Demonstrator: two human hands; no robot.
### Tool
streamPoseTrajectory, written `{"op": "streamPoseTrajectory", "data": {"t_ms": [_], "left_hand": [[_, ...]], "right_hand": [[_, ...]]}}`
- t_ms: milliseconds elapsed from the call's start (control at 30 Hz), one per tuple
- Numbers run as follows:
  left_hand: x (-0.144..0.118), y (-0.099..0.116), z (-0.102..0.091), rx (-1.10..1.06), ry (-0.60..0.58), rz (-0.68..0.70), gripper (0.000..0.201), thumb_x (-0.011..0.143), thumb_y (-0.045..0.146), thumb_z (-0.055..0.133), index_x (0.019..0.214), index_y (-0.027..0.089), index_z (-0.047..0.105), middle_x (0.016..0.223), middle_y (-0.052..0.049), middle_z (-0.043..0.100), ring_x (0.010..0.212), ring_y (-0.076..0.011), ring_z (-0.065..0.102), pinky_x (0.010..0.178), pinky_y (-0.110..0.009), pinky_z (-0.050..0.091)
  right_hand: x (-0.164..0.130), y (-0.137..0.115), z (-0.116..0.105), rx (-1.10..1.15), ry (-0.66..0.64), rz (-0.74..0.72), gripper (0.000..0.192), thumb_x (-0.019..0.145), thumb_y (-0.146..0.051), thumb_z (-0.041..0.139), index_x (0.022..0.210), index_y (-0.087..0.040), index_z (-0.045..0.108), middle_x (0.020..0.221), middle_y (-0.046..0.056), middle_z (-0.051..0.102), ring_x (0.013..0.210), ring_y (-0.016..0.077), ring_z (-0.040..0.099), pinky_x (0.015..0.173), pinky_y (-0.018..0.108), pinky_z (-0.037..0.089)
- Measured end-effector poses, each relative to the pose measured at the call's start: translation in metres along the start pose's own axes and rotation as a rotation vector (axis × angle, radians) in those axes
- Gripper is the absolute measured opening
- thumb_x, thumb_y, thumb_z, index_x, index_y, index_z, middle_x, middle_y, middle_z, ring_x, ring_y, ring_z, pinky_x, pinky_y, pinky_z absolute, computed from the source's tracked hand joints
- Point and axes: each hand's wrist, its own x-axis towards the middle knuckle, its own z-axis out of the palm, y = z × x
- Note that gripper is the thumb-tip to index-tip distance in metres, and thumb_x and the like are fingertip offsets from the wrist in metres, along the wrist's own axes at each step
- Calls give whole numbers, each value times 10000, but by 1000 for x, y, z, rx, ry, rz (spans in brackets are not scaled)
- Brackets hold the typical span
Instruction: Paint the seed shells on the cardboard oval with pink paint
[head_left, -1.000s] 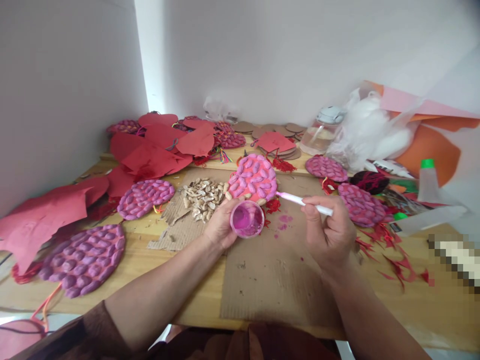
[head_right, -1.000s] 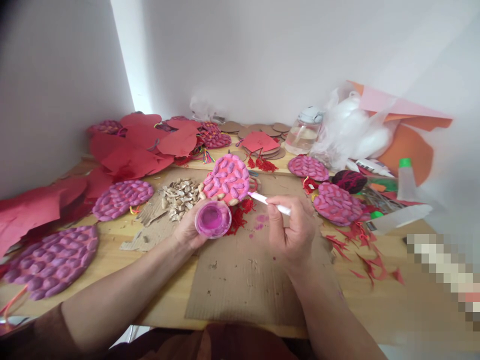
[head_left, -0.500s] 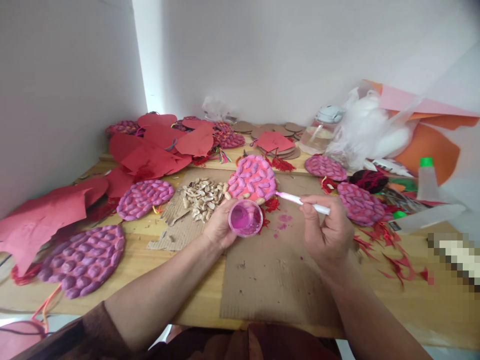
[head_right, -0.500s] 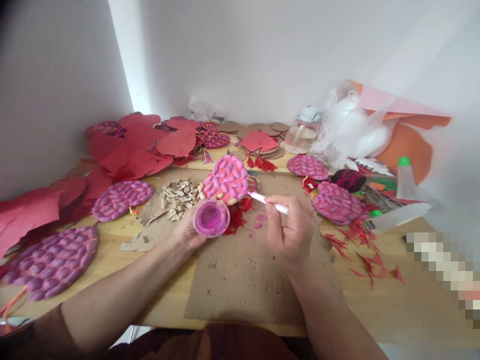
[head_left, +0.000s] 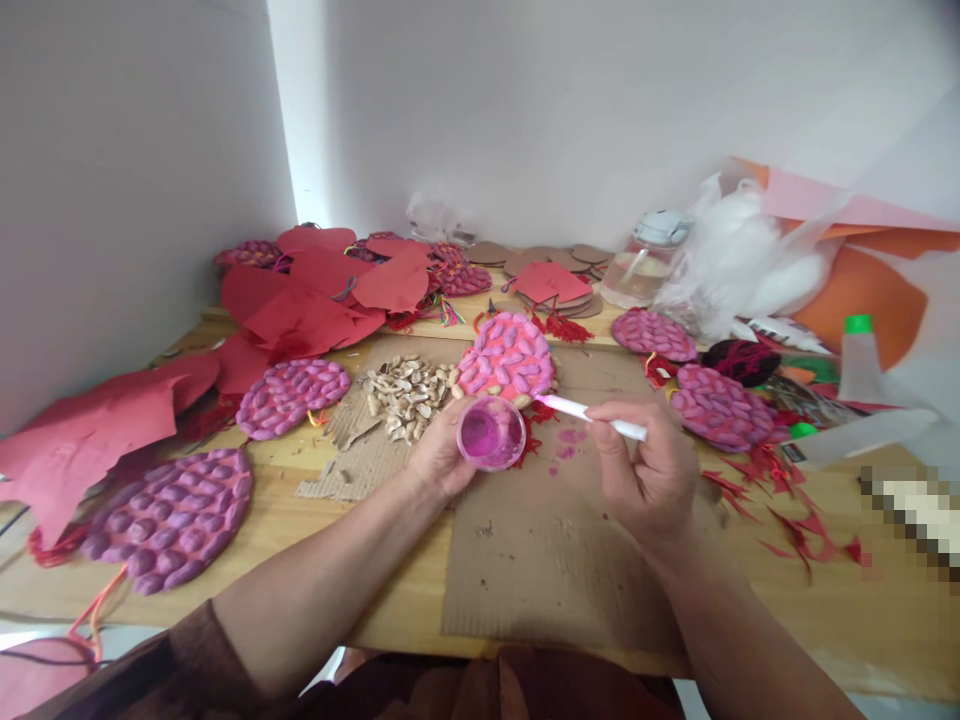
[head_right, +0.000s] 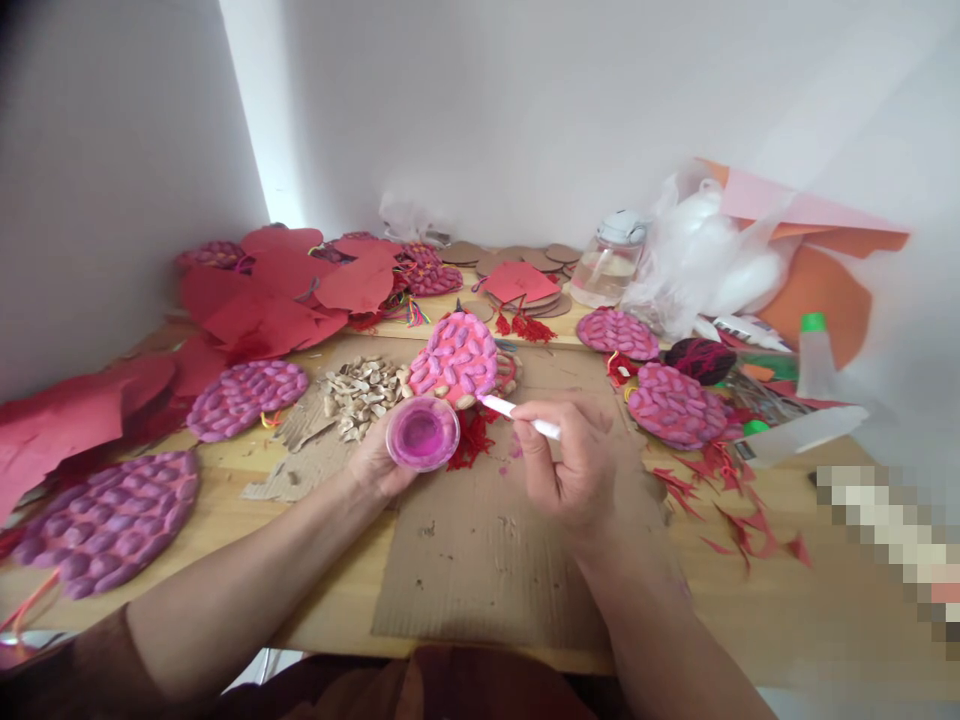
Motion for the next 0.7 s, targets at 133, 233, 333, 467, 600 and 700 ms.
{"op": "streamPoseTrajectory", "data": {"t_ms": [133, 233, 333, 467, 600, 700], "left_hand": [[1, 0, 0, -7, -5, -7, 180, 880, 59, 644, 720, 119, 701, 677, -70, 723, 595, -131, 672, 637, -214, 565], [-1, 2, 2, -11, 1, -11, 206, 904, 58, 619, 720, 120, 688, 668, -62, 720, 586, -123, 674, 618, -198, 565], [-2, 2, 3, -7, 4, -16, 209, 909, 49, 613, 723, 117, 680, 659, -55, 718, 576, -115, 679, 612, -187, 572], [-2, 1, 2, -10, -8, -22, 206, 900, 40, 616, 720, 116, 678, 653, -53, 721, 569, -119, 690, 606, -191, 581], [0, 1, 1, -22, 2, -10, 228, 916, 39, 595, 718, 108, 682, 661, -62, 727, 568, -117, 691, 598, -190, 582], [1, 1, 0, -9, -7, -1, 205, 903, 39, 618, 721, 107, 683, 661, -61, 726, 570, -120, 690, 599, -193, 582]], "right_hand": [[1, -2, 1, -20, 2, -5, 67, 1002, -200, 655, 1032, -242, 696, 874, 1, 756, 852, 187, 701, 823, 372, 474], [0, 1, 1, -3, 47, 35, 76, 990, -202, 671, 1051, -236, 700, 949, 20, 764, 882, 200, 690, 829, 377, 478], [-2, 3, 1, 35, 32, 33, 85, 986, -197, 671, 1055, -236, 701, 936, 18, 750, 883, 200, 679, 832, 374, 478], [-1, 2, 1, 11, 0, -4, 83, 991, -184, 667, 1043, -241, 698, 898, 1, 745, 884, 188, 685, 852, 368, 465], [0, 3, 0, 16, 47, 22, 97, 985, -180, 672, 1062, -234, 694, 946, 17, 747, 896, 189, 669, 841, 366, 474], [0, 1, 0, 25, -3, -18, 90, 991, -173, 662, 1046, -237, 694, 902, 3, 733, 880, 179, 667, 842, 363, 468]]}}
